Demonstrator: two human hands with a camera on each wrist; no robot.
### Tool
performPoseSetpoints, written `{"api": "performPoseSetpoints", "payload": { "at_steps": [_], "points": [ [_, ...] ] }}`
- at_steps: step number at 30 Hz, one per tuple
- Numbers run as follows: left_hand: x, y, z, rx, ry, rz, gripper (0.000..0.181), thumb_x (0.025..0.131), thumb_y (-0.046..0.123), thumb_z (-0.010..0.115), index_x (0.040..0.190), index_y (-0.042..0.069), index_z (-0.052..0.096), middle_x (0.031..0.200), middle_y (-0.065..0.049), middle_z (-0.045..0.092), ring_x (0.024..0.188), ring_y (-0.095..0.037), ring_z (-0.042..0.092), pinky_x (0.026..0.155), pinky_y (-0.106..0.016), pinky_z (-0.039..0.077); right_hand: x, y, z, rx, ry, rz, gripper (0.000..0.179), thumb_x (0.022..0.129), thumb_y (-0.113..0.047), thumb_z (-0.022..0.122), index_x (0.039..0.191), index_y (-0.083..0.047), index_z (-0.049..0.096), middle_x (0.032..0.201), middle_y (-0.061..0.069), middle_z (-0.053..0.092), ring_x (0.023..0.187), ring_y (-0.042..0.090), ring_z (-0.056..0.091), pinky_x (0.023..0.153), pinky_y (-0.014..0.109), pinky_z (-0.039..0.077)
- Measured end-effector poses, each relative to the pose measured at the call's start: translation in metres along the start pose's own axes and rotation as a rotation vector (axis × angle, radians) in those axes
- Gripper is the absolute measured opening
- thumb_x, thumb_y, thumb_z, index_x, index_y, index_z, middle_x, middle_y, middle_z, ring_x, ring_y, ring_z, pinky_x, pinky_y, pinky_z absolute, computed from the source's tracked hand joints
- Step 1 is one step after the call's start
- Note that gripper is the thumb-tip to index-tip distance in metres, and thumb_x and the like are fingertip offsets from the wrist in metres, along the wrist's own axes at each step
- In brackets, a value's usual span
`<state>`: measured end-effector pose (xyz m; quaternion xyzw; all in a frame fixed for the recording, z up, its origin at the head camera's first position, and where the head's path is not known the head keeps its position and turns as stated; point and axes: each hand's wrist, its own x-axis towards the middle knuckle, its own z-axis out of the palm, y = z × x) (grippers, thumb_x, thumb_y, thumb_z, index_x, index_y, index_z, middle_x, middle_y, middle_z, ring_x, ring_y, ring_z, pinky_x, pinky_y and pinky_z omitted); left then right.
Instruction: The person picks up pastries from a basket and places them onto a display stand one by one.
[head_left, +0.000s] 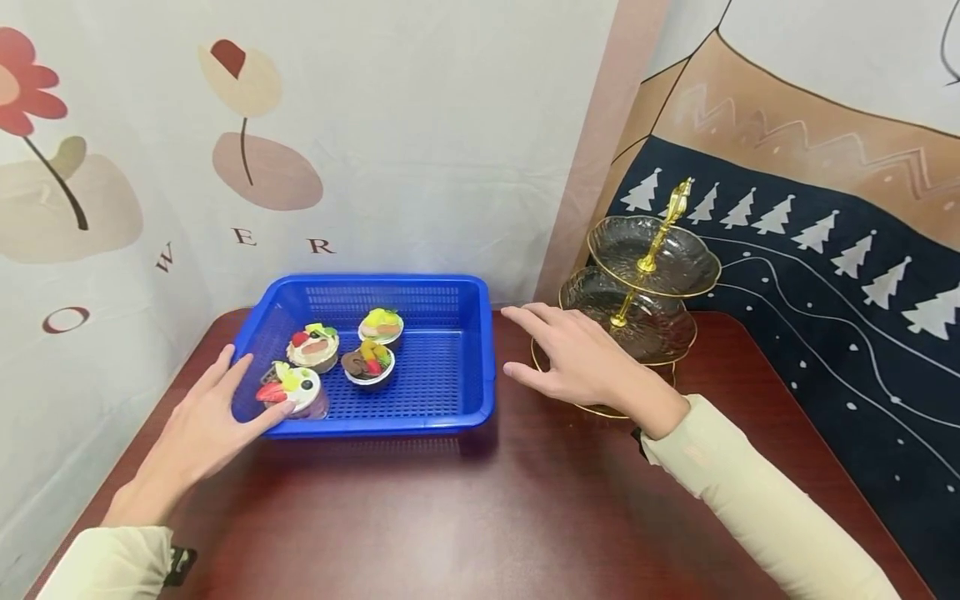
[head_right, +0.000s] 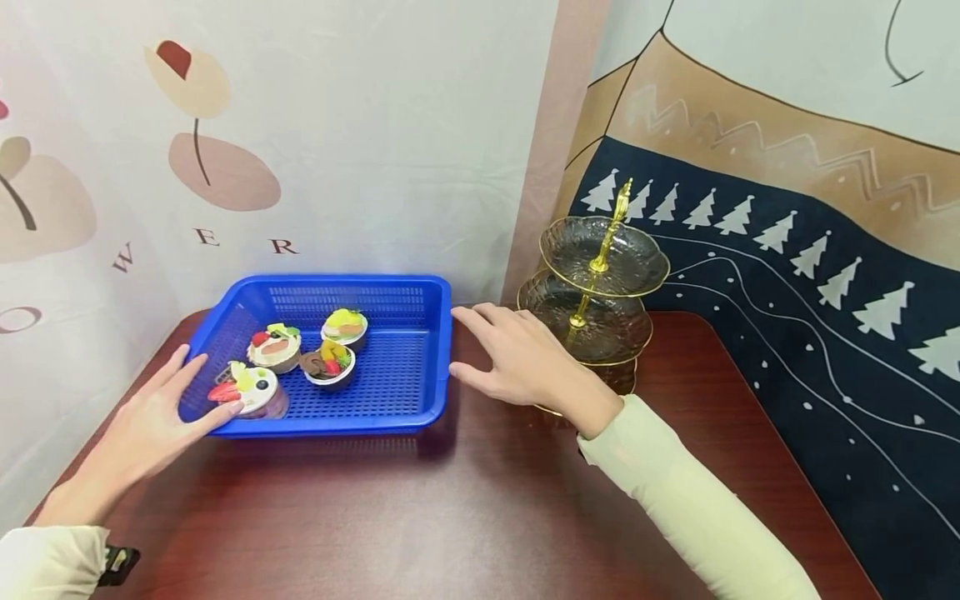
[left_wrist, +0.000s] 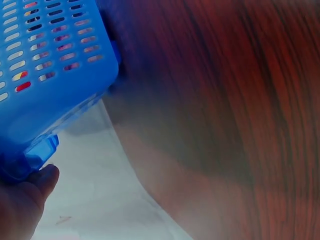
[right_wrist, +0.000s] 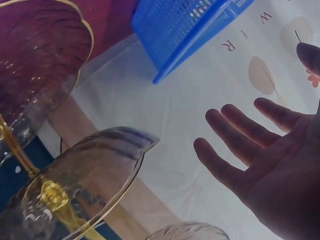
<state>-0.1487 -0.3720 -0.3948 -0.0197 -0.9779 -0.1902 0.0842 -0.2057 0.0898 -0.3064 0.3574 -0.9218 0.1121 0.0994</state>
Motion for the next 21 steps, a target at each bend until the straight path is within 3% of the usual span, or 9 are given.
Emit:
{"api": "performPoseSetpoints", "payload": {
  "at_steps": [12,21],
  "points": [
    [-0.006,0.026,0.007,-0.006,0.004,0.044,0.097,0.087,0.062,0.064,0.151,-0.005,0.034,0.161,-0.029,0.012,0.144,-0.051,0.019,0.098,-0.077,0.028,0.029,-0.013,0.002,0.058,-0.112,-0.046,0.075,0.090,-0.053,0.065,0.151,-0.016,0.043,0.143,0.009,0.052,0.115,0.028,0.061,0.094,0.047,0.049],
    [-0.009,0.040,0.013,-0.012,-0.014,0.041,0.098,0.086,0.065,0.063,0.152,-0.002,0.035,0.162,-0.027,0.009,0.147,-0.048,0.014,0.098,-0.077,0.027,0.049,-0.021,0.002,0.207,-0.208,-0.063,0.078,0.088,-0.048,0.071,0.152,-0.017,0.041,0.150,0.007,0.046,0.137,0.023,0.044,0.108,0.045,0.041]
  ]
}}
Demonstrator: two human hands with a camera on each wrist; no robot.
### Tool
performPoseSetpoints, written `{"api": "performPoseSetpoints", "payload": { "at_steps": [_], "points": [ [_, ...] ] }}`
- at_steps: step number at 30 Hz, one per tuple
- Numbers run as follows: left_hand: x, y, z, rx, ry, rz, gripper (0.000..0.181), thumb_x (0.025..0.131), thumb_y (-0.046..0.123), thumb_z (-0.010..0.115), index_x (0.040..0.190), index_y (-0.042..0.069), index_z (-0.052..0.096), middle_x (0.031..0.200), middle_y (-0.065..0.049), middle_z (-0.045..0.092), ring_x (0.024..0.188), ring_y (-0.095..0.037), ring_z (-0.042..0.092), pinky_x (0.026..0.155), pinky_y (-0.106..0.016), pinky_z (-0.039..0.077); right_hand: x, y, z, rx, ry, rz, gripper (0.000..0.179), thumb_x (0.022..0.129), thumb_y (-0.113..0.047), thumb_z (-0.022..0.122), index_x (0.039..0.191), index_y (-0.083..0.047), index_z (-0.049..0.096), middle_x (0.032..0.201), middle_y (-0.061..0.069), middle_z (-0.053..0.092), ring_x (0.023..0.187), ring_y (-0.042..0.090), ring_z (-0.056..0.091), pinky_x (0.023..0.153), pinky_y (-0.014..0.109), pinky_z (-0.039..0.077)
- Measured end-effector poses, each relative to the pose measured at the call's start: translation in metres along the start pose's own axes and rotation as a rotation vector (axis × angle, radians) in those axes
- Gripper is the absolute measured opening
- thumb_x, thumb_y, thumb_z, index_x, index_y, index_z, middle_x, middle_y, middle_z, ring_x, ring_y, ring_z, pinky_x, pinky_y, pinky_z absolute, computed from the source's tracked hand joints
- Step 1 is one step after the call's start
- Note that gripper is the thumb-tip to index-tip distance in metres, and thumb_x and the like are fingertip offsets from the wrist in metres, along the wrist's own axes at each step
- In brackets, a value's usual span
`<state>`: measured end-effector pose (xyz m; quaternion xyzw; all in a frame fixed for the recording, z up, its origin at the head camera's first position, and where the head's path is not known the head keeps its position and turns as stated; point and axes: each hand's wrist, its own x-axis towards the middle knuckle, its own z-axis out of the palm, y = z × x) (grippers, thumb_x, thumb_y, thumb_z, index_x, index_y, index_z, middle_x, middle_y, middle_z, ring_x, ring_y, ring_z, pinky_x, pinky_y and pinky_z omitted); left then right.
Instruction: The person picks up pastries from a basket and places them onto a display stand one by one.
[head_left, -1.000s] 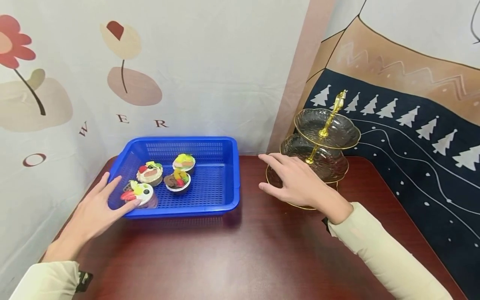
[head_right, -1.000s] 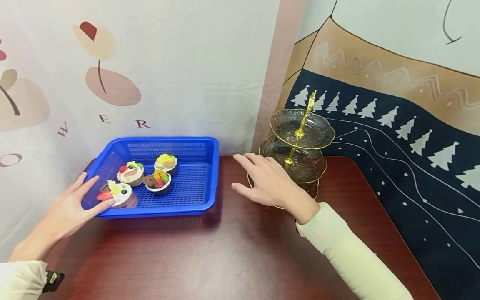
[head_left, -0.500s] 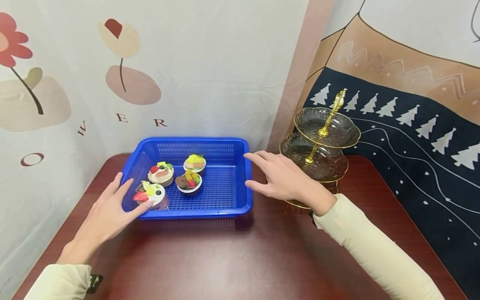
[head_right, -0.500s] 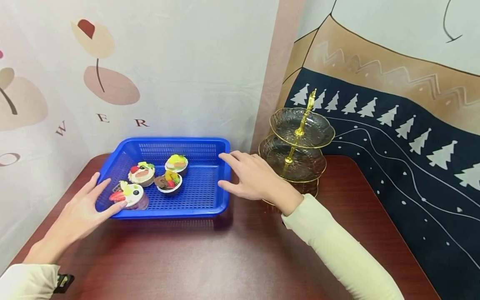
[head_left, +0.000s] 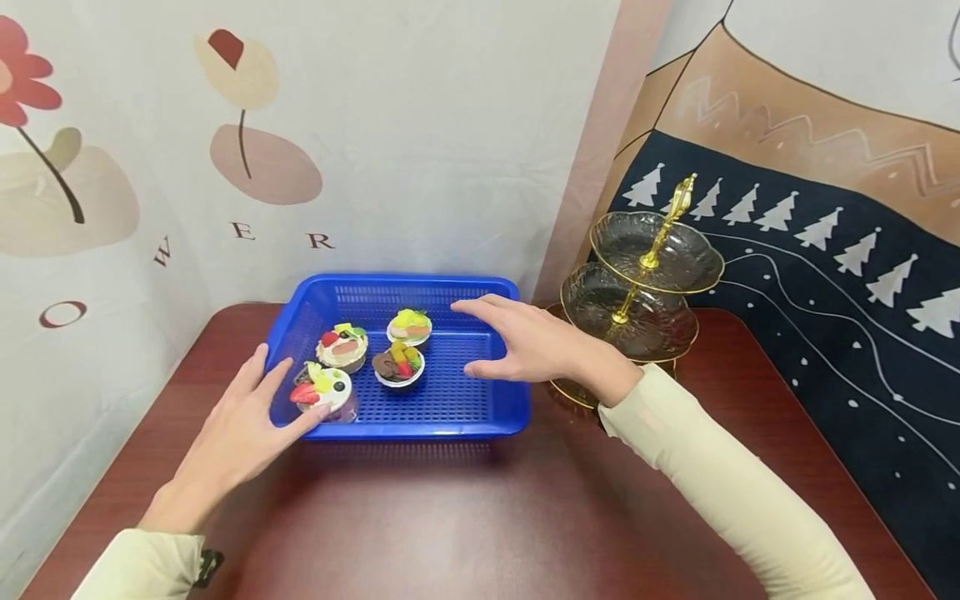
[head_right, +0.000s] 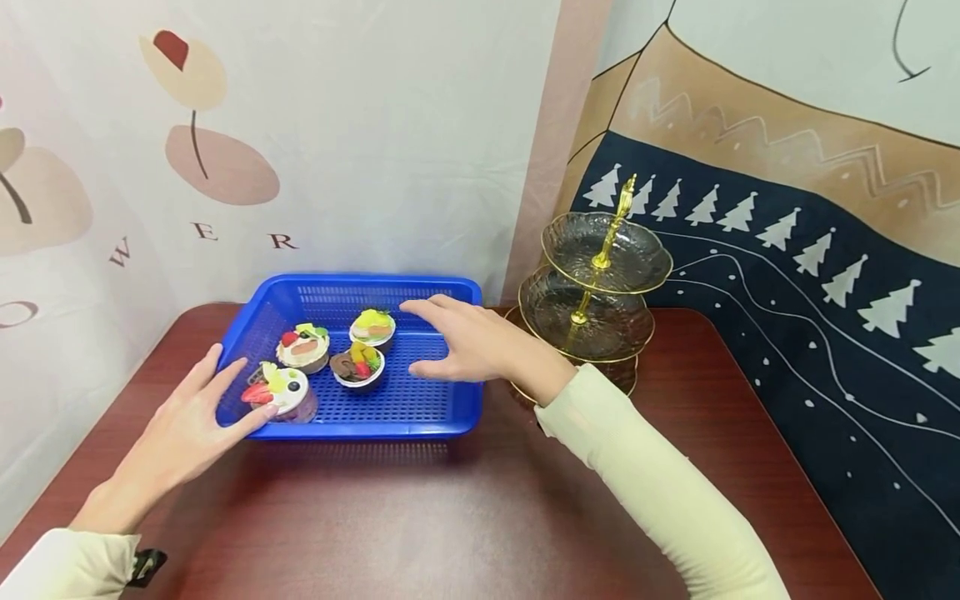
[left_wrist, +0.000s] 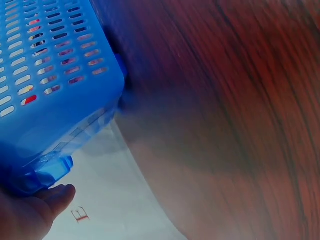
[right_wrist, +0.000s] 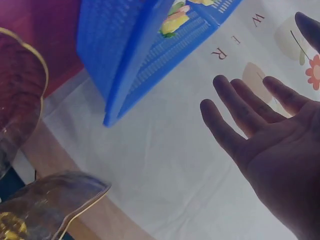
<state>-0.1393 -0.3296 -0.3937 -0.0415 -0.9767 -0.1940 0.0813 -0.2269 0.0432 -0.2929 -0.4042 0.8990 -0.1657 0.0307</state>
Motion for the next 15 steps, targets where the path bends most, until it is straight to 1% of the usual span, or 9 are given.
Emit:
{"api": "performPoseSetpoints", "payload": {
  "at_steps": [4,11,15],
  "points": [
    [-0.002,0.007,0.001,0.001,-0.001,0.005,0.097,0.086,0.066,0.062,0.151,-0.001,0.036,0.162,-0.028,0.010,0.147,-0.049,0.014,0.097,-0.078,0.028,0.007,-0.004,-0.001,0.033,-0.025,-0.007,0.079,0.087,-0.048,0.072,0.152,-0.016,0.040,0.152,0.005,0.044,0.139,0.022,0.042,0.109,0.045,0.039],
    [-0.007,0.018,0.005,-0.007,0.008,0.012,0.096,0.086,0.066,0.063,0.150,-0.002,0.039,0.162,-0.028,0.012,0.147,-0.048,0.014,0.098,-0.077,0.028,0.022,-0.006,0.006,0.116,-0.045,-0.036,0.082,0.085,-0.044,0.078,0.151,-0.015,0.041,0.150,0.003,0.047,0.125,0.015,0.054,0.104,0.038,0.043],
    [-0.009,0.023,0.007,-0.013,0.009,0.015,0.097,0.085,0.067,0.063,0.150,-0.002,0.039,0.162,-0.027,0.012,0.147,-0.048,0.014,0.099,-0.076,0.028,0.030,-0.006,0.007,0.157,-0.054,-0.037,0.083,0.084,-0.042,0.079,0.152,-0.014,0.040,0.151,0.005,0.046,0.124,0.016,0.056,0.105,0.038,0.043]
  ]
}}
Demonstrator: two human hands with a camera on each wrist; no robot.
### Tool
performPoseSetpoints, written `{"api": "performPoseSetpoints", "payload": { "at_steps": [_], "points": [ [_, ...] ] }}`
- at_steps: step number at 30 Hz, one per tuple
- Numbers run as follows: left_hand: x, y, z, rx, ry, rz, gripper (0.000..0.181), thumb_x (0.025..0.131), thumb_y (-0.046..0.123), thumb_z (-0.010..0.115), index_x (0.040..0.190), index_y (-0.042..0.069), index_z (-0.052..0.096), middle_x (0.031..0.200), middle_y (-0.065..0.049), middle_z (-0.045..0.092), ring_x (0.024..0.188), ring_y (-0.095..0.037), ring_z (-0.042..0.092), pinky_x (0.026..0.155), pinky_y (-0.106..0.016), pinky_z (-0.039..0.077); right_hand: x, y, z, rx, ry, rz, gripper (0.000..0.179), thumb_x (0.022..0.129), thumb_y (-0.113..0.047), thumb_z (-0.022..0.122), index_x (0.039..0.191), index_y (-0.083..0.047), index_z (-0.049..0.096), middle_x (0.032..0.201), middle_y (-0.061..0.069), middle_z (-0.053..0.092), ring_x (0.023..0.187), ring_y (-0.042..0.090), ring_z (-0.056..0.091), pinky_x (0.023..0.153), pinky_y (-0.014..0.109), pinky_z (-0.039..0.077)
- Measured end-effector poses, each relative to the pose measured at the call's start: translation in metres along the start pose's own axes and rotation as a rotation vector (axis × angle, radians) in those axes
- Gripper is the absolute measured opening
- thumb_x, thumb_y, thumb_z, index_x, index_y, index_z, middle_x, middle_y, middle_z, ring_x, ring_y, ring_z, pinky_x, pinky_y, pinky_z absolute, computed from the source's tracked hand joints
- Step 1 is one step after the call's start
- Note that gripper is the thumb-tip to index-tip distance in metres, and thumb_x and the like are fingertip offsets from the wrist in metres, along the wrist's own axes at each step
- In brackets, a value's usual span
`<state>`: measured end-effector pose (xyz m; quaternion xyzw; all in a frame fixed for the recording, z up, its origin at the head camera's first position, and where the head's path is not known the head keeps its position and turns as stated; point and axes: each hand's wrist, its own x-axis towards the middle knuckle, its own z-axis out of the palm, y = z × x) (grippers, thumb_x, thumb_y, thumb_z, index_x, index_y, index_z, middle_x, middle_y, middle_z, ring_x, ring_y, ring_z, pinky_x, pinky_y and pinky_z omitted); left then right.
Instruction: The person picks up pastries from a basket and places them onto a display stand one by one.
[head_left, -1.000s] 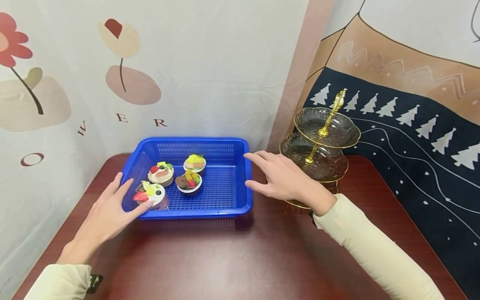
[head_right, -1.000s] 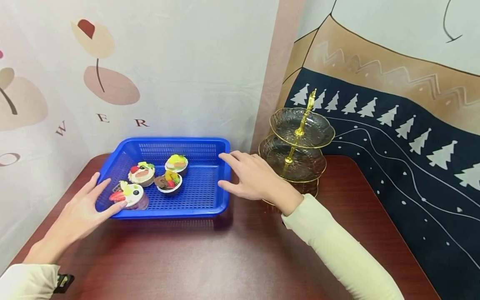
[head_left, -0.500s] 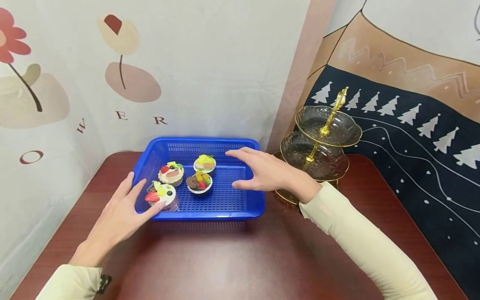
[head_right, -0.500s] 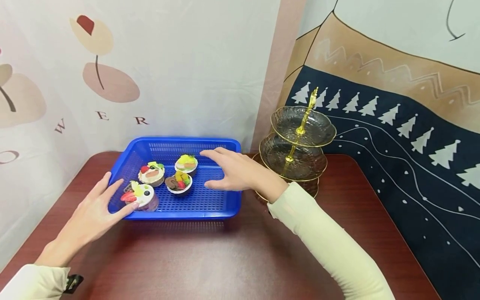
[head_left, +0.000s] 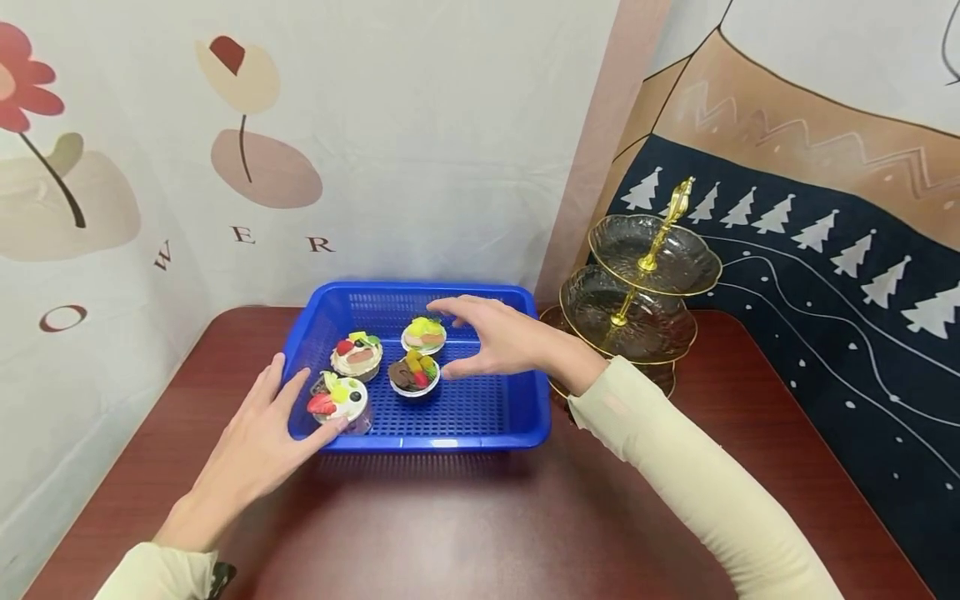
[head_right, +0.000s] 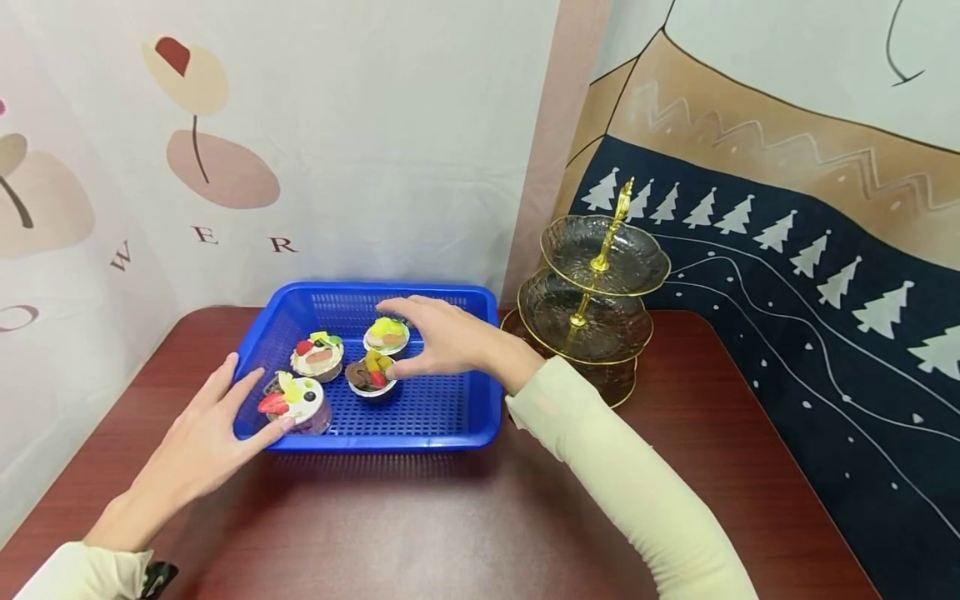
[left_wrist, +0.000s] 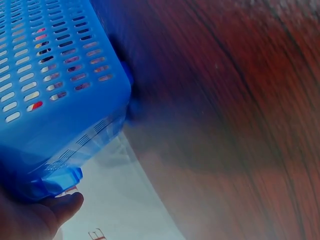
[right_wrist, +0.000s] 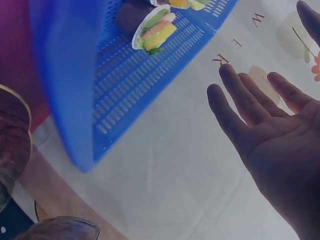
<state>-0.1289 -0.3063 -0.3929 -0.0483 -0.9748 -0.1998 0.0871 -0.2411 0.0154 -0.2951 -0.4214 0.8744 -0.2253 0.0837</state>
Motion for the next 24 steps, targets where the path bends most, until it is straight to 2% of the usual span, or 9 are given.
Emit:
{"api": "performPoseSetpoints", "payload": {
  "at_steps": [6,12,17,24],
  "points": [
    [-0.003,0.008,0.003,-0.002,-0.001,0.005,0.098,0.085,0.068,0.063,0.149,-0.002,0.040,0.162,-0.027,0.013,0.147,-0.048,0.015,0.099,-0.076,0.029,0.010,0.000,-0.001,0.066,-0.016,0.002,0.082,0.085,-0.038,0.079,0.152,-0.014,0.039,0.151,0.004,0.046,0.124,0.017,0.057,0.106,0.038,0.043],
    [-0.006,0.014,0.005,0.000,-0.017,0.005,0.097,0.085,0.069,0.062,0.150,0.000,0.039,0.162,-0.027,0.012,0.147,-0.048,0.013,0.097,-0.078,0.028,0.015,0.001,0.003,0.133,-0.073,0.017,0.081,0.083,-0.034,0.082,0.151,-0.015,0.041,0.150,0.002,0.047,0.127,0.022,0.055,0.104,0.041,0.045],
    [-0.008,0.018,0.005,0.020,-0.021,0.004,0.098,0.084,0.072,0.061,0.151,0.003,0.040,0.162,-0.026,0.013,0.146,-0.049,0.016,0.096,-0.078,0.030,0.017,0.004,0.008,0.162,-0.102,0.030,0.081,0.081,-0.035,0.083,0.149,-0.016,0.043,0.149,0.002,0.048,0.129,0.024,0.054,0.104,0.039,0.046],
    [-0.008,0.020,0.001,0.059,-0.054,0.004,0.100,0.083,0.075,0.058,0.153,0.006,0.038,0.162,-0.027,0.014,0.144,-0.051,0.020,0.095,-0.077,0.032,0.024,0.010,0.019,0.201,-0.158,0.048,0.079,0.081,-0.027,0.085,0.148,-0.012,0.045,0.147,0.009,0.050,0.129,0.027,0.054,0.104,0.041,0.045]
  ]
}}
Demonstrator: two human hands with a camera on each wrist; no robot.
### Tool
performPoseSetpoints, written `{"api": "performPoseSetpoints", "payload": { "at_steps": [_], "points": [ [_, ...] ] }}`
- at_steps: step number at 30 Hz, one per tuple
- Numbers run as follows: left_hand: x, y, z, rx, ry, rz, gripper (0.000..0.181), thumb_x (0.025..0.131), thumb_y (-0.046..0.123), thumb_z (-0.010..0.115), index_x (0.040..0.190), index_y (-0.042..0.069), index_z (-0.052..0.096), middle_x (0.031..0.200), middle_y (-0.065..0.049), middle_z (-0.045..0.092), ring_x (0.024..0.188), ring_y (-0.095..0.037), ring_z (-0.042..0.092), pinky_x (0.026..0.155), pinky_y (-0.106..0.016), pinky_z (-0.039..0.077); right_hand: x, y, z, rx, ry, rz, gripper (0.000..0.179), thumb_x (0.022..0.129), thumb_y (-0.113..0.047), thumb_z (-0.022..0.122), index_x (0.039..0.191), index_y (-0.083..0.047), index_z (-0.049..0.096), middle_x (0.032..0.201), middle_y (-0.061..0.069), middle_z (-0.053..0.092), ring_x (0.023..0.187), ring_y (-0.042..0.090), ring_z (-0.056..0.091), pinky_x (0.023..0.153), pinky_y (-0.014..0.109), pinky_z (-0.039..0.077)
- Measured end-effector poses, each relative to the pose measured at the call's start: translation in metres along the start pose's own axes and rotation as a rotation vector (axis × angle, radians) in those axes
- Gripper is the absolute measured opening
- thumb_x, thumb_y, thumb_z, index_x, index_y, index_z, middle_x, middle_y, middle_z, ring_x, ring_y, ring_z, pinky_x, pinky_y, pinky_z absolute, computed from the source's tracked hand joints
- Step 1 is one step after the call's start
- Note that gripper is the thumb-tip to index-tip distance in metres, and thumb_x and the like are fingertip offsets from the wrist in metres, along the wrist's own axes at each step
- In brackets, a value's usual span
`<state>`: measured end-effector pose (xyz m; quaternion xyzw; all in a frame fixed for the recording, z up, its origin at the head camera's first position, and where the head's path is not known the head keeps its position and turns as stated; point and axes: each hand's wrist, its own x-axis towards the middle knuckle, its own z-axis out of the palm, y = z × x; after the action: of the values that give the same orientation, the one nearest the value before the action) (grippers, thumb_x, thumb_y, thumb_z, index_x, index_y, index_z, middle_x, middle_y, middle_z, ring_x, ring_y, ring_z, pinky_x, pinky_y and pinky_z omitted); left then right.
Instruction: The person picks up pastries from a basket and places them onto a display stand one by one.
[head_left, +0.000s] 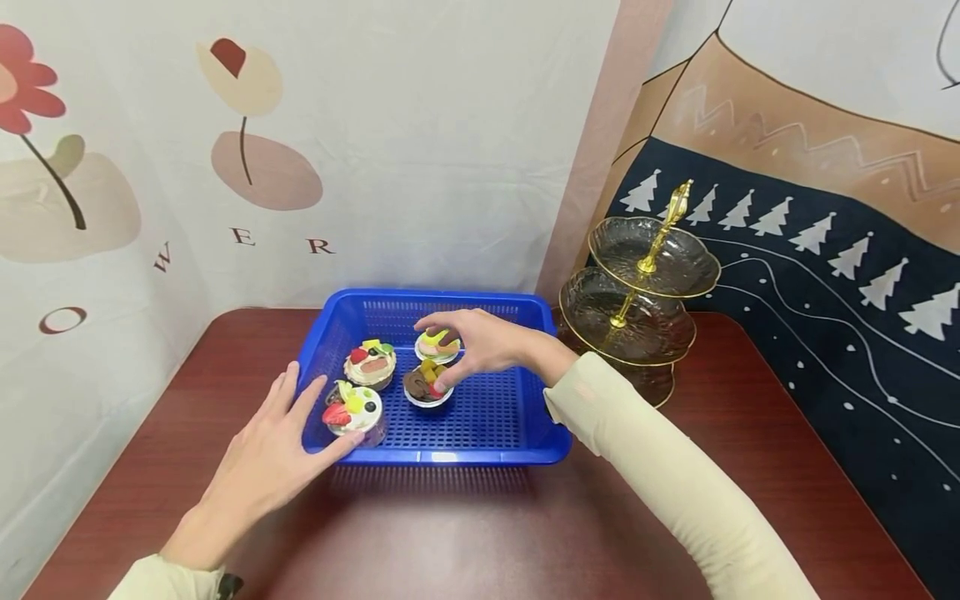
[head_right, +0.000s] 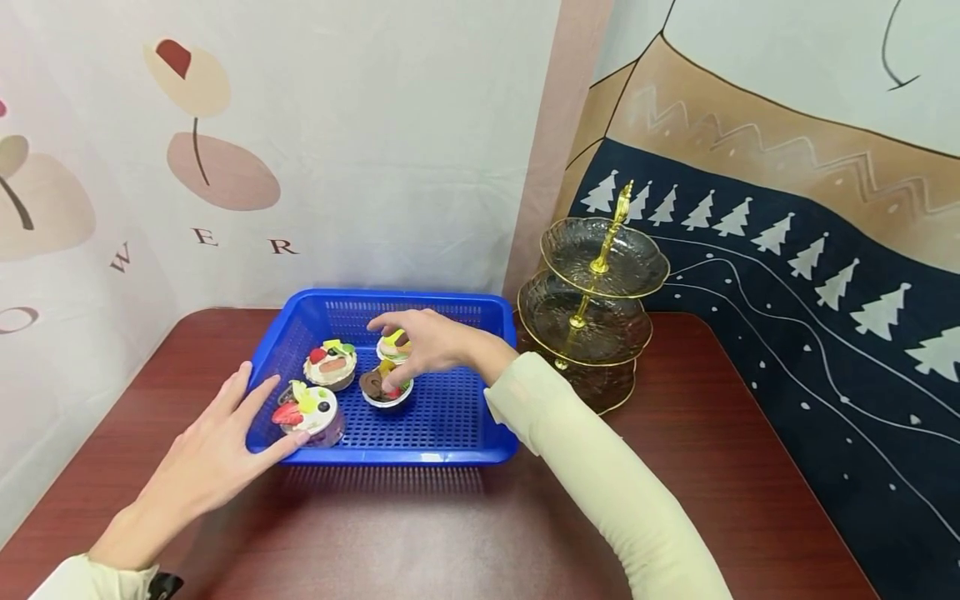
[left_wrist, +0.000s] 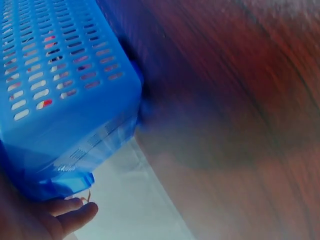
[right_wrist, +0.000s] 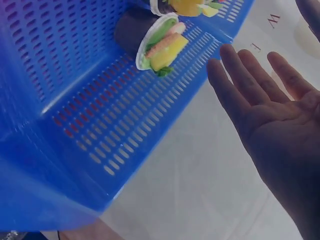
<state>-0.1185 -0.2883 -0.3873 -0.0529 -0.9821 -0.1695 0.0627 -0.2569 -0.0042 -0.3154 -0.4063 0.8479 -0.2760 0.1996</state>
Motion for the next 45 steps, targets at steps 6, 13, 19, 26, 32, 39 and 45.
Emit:
{"api": "performPoseSetpoints", "payload": {
  "at_steps": [6,13,19,26,32,39,45],
  "points": [
    [0.000,-0.013,-0.013,0.070,-0.060,0.104,0.097,0.081,0.075,0.060,0.152,0.012,0.042,0.162,-0.024,0.020,0.141,-0.051,0.028,0.099,-0.072,0.034,0.009,0.002,0.008,0.036,-0.061,0.050,0.079,0.080,-0.023,0.086,0.147,-0.012,0.045,0.143,0.013,0.053,0.129,0.029,0.053,0.107,0.044,0.043],
    [0.003,-0.028,-0.027,0.110,-0.129,0.199,0.095,0.078,0.075,0.064,0.151,0.016,0.046,0.163,-0.017,0.022,0.144,-0.045,0.026,0.103,-0.068,0.033,0.017,0.004,0.011,0.059,-0.091,0.099,0.080,0.079,-0.018,0.086,0.148,-0.014,0.045,0.145,0.012,0.052,0.131,0.028,0.052,0.106,0.040,0.044],
    [0.005,-0.029,-0.027,0.084,-0.136,0.195,0.095,0.077,0.075,0.066,0.148,0.014,0.050,0.163,-0.016,0.022,0.142,-0.047,0.028,0.094,-0.074,0.037,0.021,0.009,0.013,0.122,-0.119,0.095,0.079,0.079,-0.012,0.085,0.148,-0.009,0.044,0.147,0.015,0.050,0.134,0.030,0.048,0.109,0.043,0.040],
    [0.005,-0.029,-0.025,0.077,-0.132,0.196,0.095,0.077,0.074,0.067,0.147,0.012,0.050,0.163,-0.016,0.022,0.143,-0.045,0.028,0.093,-0.073,0.039,0.024,0.012,0.020,0.076,-0.144,0.126,0.079,0.081,-0.015,0.085,0.148,-0.012,0.044,0.149,0.013,0.048,0.136,0.028,0.047,0.109,0.041,0.040],
    [0.005,-0.029,-0.025,0.069,-0.128,0.193,0.095,0.076,0.074,0.067,0.147,0.012,0.051,0.163,-0.015,0.023,0.143,-0.045,0.028,0.093,-0.072,0.039,0.028,0.015,0.025,0.033,-0.152,0.151,0.079,0.080,-0.014,0.085,0.148,-0.011,0.045,0.147,0.012,0.050,0.135,0.026,0.047,0.109,0.042,0.041],
    [0.004,-0.029,-0.024,0.060,-0.125,0.180,0.096,0.076,0.076,0.066,0.147,0.013,0.050,0.164,-0.014,0.022,0.143,-0.045,0.029,0.091,-0.074,0.040,0.032,0.015,0.031,-0.017,-0.159,0.130,0.078,0.081,-0.011,0.084,0.148,-0.009,0.045,0.146,0.012,0.051,0.133,0.023,0.048,0.109,0.039,0.040],
    [0.004,-0.029,-0.025,0.058,-0.122,0.179,0.096,0.076,0.075,0.066,0.147,0.012,0.050,0.164,-0.014,0.022,0.144,-0.044,0.027,0.092,-0.073,0.039,0.035,0.012,0.034,-0.068,-0.160,0.123,0.078,0.080,-0.011,0.084,0.148,-0.008,0.045,0.144,0.010,0.053,0.130,0.020,0.050,0.109,0.034,0.040]
  ]
}}
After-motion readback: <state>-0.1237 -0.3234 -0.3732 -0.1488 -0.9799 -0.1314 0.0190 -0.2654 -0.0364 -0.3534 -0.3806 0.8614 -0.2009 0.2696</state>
